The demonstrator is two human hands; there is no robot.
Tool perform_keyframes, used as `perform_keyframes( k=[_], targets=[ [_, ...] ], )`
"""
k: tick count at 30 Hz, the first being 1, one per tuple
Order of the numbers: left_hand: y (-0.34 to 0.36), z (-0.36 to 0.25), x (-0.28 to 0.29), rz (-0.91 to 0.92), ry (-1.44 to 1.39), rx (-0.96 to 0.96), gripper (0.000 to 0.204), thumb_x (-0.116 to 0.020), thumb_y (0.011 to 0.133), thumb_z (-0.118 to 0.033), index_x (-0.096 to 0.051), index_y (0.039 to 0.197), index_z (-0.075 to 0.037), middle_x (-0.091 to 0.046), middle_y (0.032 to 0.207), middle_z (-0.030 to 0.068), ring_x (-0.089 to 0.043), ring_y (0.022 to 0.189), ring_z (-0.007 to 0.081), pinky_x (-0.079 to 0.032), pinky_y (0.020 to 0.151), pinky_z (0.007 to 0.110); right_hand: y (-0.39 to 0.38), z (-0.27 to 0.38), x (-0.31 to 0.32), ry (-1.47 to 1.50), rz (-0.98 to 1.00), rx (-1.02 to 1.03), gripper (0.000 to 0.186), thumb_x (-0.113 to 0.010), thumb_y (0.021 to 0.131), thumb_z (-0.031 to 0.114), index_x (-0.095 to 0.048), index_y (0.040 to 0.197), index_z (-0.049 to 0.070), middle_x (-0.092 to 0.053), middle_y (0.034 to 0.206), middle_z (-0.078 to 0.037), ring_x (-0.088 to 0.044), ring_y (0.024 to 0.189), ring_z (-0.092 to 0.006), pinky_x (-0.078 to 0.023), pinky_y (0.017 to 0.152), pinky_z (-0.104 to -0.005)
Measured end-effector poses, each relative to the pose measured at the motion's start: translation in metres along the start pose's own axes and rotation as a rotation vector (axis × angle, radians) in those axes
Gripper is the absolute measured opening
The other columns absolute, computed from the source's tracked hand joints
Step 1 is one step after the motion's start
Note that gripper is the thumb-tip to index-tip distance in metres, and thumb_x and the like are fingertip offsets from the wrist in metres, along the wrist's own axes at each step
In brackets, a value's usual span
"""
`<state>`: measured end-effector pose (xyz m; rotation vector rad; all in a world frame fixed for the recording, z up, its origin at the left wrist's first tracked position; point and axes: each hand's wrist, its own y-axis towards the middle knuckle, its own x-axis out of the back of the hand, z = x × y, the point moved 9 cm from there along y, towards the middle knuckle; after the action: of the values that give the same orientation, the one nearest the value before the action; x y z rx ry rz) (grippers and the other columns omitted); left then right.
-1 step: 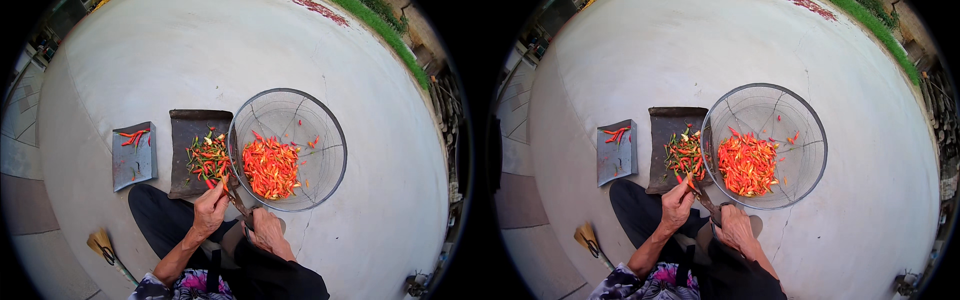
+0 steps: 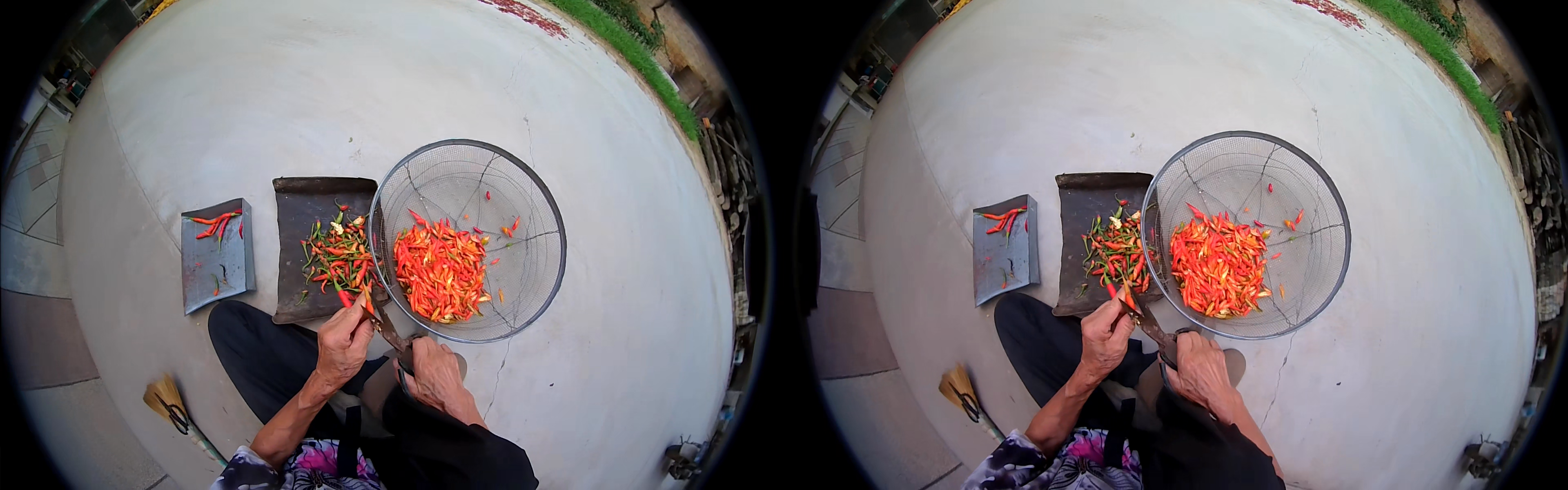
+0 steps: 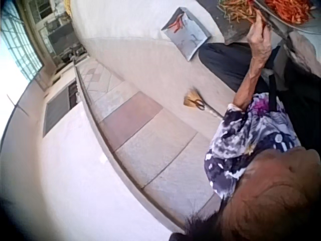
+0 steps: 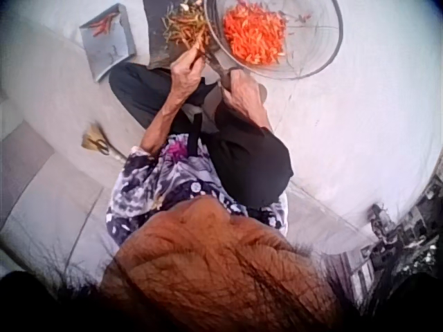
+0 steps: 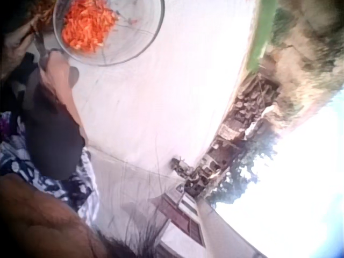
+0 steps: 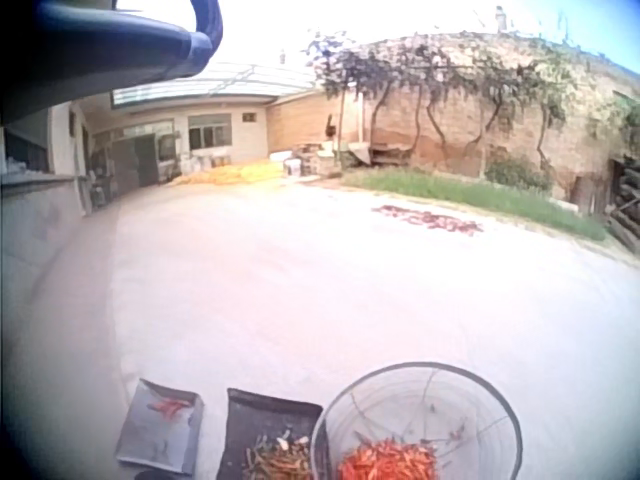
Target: The person sits on a concrete patio and uses scissors to cut red and green chili peppers into small pieces. They pick peppers from a metal tray, cut them over a wire mesh strainer, and deposit the cut pieces into the strainer. The process is repeated continuously throughout the clip.
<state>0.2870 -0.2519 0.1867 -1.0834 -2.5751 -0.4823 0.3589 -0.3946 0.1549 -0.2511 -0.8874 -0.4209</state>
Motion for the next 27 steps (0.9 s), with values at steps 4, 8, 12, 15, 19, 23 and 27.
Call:
perform_keyframes(
  k=[4,8,12,15,19,23,27],
  targets=[
    [0.003,-0.008,-0.007,0.015,0.036,-0.046,0.021,-0.060,0.083,0.005,-0.062,0.103,0.005,-0.055,0.073,0.0106,-0.054,0.063,0.0195,-0.043,0.059,0.029,-0.001,-0.001,0.002,-0.041,0.018,-0.013,0.035,-0.070,0.078,0.027,-0.050,0.090,0.001,-0.057,0.082,-0.016,-0.060,0.080,-0.0349,-0.045,0.069,-0.0457],
    [0.004,-0.008,-0.006,0.015,0.062,-0.057,0.012,-0.061,0.082,0.005,-0.061,0.095,0.006,-0.056,0.073,0.0111,-0.054,0.063,0.0211,-0.043,0.059,0.030,-0.004,-0.007,-0.005,-0.049,0.057,-0.021,0.037,-0.071,0.076,0.027,-0.049,0.091,0.001,-0.056,0.082,-0.016,-0.060,0.079,-0.0348,-0.046,0.070,-0.0461],
    [0.000,-0.001,0.004,-0.022,0.073,-0.084,0.013,-0.063,0.081,0.005,-0.062,0.094,0.006,-0.059,0.076,0.0113,-0.056,0.064,0.0203,-0.044,0.060,0.029,0.001,-0.004,-0.010,-0.048,0.102,-0.014,0.039,-0.071,0.075,0.027,-0.049,0.093,0.001,-0.056,0.083,-0.016,-0.060,0.080,-0.0351,-0.046,0.071,-0.0468],
    [-0.005,0.012,0.012,-0.066,0.064,-0.056,0.013,-0.065,0.082,0.004,-0.063,0.095,0.006,-0.061,0.078,0.0104,-0.057,0.065,0.0172,-0.045,0.060,0.027,0.006,-0.001,-0.016,-0.002,0.129,0.005,0.037,-0.070,0.077,0.027,-0.049,0.092,0.000,-0.057,0.084,-0.018,-0.061,0.081,-0.0363,-0.047,0.071,-0.0472],
    [-0.011,0.026,0.020,-0.096,-0.023,0.057,0.016,-0.066,0.086,0.001,-0.063,0.100,0.006,-0.062,0.080,0.0067,-0.057,0.068,0.0111,-0.046,0.062,0.025,0.015,0.006,-0.027,0.093,0.150,0.029,0.034,-0.068,0.081,0.026,-0.049,0.090,-0.001,-0.059,0.083,-0.022,-0.063,0.077,-0.0386,-0.048,0.067,-0.0477],
    [-0.016,0.047,0.020,-0.050,-0.144,0.176,0.025,-0.066,0.086,0.001,-0.063,0.111,0.005,-0.065,0.088,0.0058,-0.057,0.073,0.0084,-0.046,0.063,0.023,0.019,0.006,-0.041,0.142,0.155,0.050,0.033,-0.066,0.084,0.026,-0.049,0.087,-0.002,-0.060,0.075,-0.024,-0.063,0.068,-0.0409,-0.049,0.061,-0.0490],
    [-0.021,0.065,0.021,-0.009,-0.216,0.218,0.034,-0.066,0.086,0.003,-0.061,0.119,0.003,-0.066,0.095,0.0051,-0.059,0.077,0.0077,-0.047,0.067,0.022,0.024,-0.001,-0.059,0.219,0.235,0.010,0.034,-0.066,0.085,0.026,-0.048,0.086,-0.003,-0.060,0.065,-0.023,-0.062,0.063,-0.0427,-0.048,0.058,-0.0508]
  ],
)
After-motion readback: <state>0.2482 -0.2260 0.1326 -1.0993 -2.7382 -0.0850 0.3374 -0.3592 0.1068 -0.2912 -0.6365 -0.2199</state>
